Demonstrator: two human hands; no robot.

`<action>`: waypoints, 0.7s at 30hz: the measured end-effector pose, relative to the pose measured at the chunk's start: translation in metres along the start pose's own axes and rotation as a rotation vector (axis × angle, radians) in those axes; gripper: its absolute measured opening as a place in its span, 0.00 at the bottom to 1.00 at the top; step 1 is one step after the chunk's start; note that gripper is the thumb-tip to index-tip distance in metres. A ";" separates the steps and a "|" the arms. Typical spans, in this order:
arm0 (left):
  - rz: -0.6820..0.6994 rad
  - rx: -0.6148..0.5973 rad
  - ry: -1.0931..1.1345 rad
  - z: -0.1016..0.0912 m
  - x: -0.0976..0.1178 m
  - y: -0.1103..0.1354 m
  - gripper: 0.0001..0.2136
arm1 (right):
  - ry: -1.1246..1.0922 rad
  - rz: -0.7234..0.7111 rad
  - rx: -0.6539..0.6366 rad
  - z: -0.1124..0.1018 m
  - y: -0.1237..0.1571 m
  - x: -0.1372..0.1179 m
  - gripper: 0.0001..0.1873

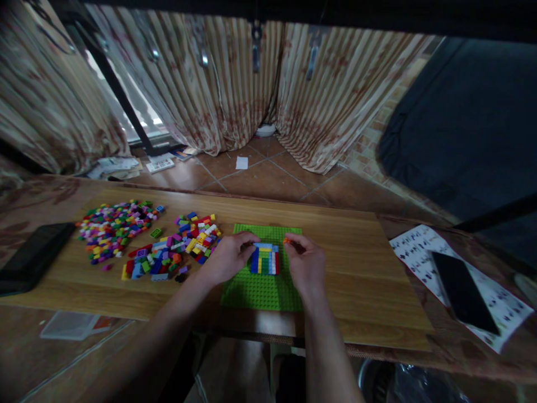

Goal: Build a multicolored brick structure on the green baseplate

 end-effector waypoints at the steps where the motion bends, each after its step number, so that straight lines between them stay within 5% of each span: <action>1: 0.006 0.000 -0.011 0.000 0.001 0.000 0.11 | 0.014 -0.007 -0.006 0.000 0.000 -0.002 0.13; 21: 0.075 -0.023 -0.359 0.009 0.018 0.003 0.10 | 0.138 -0.024 -0.105 0.016 0.006 0.006 0.13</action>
Point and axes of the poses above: each hand's wrist, its own y-axis away from the middle knuckle, its own z-axis out of the palm, x = y × z, the point moved 10 cm from there along -y, towards the middle knuckle, and after that the axes turned 6 degrees about -x, right-handed, at the moved point
